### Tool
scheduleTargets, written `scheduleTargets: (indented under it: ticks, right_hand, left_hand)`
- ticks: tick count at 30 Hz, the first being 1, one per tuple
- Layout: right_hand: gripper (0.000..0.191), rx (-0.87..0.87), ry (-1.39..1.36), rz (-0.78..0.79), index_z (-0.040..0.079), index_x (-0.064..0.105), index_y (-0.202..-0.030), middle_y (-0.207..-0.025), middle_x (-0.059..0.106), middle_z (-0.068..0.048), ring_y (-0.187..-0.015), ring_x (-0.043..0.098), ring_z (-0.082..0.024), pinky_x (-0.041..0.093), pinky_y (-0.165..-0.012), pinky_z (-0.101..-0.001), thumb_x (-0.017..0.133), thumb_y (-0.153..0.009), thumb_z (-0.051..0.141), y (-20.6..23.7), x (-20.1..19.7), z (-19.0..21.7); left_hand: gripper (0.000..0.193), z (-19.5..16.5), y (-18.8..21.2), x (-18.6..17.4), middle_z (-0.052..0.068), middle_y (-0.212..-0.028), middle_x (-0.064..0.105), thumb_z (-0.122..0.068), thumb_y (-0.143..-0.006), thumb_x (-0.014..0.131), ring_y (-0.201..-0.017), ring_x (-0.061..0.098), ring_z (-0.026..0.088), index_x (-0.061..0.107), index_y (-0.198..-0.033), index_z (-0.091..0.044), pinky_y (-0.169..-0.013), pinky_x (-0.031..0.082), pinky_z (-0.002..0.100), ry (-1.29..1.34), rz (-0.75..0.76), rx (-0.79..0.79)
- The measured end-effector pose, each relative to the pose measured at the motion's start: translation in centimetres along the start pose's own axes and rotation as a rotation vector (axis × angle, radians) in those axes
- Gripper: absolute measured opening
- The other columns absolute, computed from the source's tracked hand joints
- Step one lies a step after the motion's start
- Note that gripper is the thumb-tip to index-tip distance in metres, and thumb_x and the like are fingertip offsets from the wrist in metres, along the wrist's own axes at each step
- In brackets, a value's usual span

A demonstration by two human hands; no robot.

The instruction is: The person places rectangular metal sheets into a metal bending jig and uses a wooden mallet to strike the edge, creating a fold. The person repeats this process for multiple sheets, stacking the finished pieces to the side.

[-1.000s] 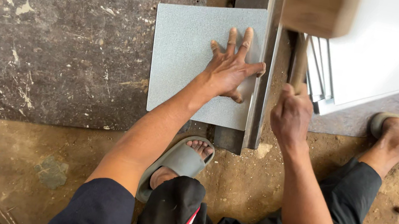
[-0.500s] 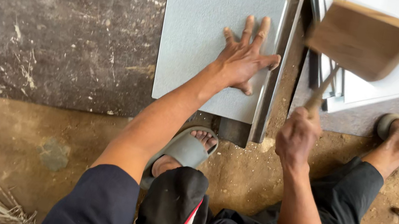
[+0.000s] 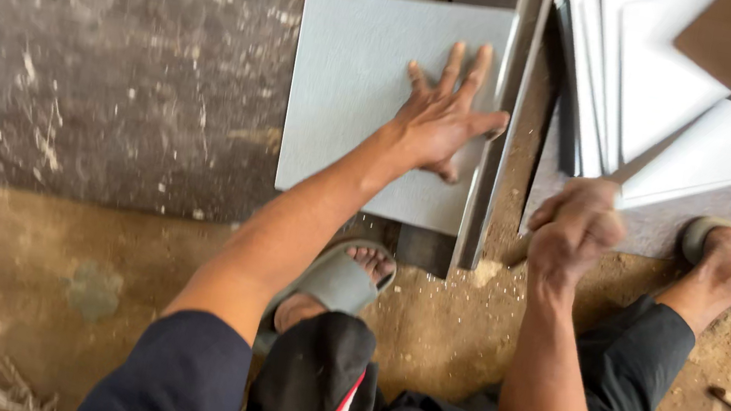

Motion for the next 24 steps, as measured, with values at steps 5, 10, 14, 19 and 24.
scheduleTargets:
  ticks: [5, 10, 14, 19, 24]
  right_hand:
    - [0.045, 0.426, 0.027, 0.028, 0.016, 0.050, -0.071, -0.057, 0.047, 0.003, -0.043, 0.043, -0.010, 0.037, -0.038, -0.0284, 0.037, -0.111, 0.033, 0.3, 0.5, -3.7]
    - [0.049, 0.372, -0.380, -0.147, 0.015, 0.050, -0.069, -0.054, 0.045, 0.001, -0.043, 0.044, -0.012, 0.038, -0.037, -0.0308, 0.036, -0.108, 0.040, -0.2, -0.3, -5.6]
    - [0.039, 0.593, -0.140, 0.144, 0.012, 0.048, -0.073, -0.061, 0.046, 0.001, -0.045, 0.041, -0.011, 0.034, -0.037, -0.0299, 0.049, -0.106, 0.033, -0.1, 1.2, -9.8]
    - [0.047, 0.645, -0.885, -0.019, 0.010, 0.048, -0.077, -0.063, 0.044, 0.001, -0.049, 0.040, -0.011, 0.032, -0.045, -0.0289, 0.043, -0.110, 0.044, -0.8, 1.2, -11.1]
    - [0.037, 0.540, -0.161, 0.098, 0.015, 0.048, -0.074, -0.059, 0.047, 0.002, -0.044, 0.042, -0.011, 0.035, -0.036, -0.0315, 0.043, -0.105, 0.035, -0.6, 1.2, -10.2]
  left_hand:
    - [0.109, 0.4, 0.1, 0.8, 0.021, -0.165, -0.011, -0.042, -0.046, 0.100, -0.150, -0.009, 0.052, 0.053, -0.144, -0.040, -0.109, 0.011, 0.088, 0.002, 0.062, -0.022]
    - [0.101, 0.2, 0.5, 0.6, 0.021, -0.165, -0.013, -0.036, -0.048, 0.100, -0.150, -0.010, 0.052, 0.057, -0.140, -0.041, -0.110, 0.007, 0.088, 0.047, 0.014, -0.014]
    - [0.101, 0.0, 0.5, 0.4, 0.021, -0.165, -0.014, -0.036, -0.048, 0.100, -0.150, -0.011, 0.053, 0.056, -0.139, -0.039, -0.110, 0.008, 0.088, 0.015, 0.033, -0.003]
    - [0.101, 0.1, 0.7, -0.1, 0.024, -0.162, -0.017, -0.035, -0.048, 0.100, -0.148, -0.013, 0.054, 0.056, -0.139, -0.039, -0.107, 0.008, 0.090, 0.040, 0.038, -0.005]
    - [0.097, 0.0, 0.9, 0.0, 0.018, -0.167, -0.014, -0.034, -0.048, 0.099, -0.152, -0.012, 0.050, 0.059, -0.136, -0.041, -0.113, 0.009, 0.087, 0.010, 0.065, -0.037]
Point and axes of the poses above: each hand's wrist, its own y-axis away from the middle knuckle, its own x-axis out of the palm, z = x × y, the point moved 9 cm from there along -y, towards the middle knuckle
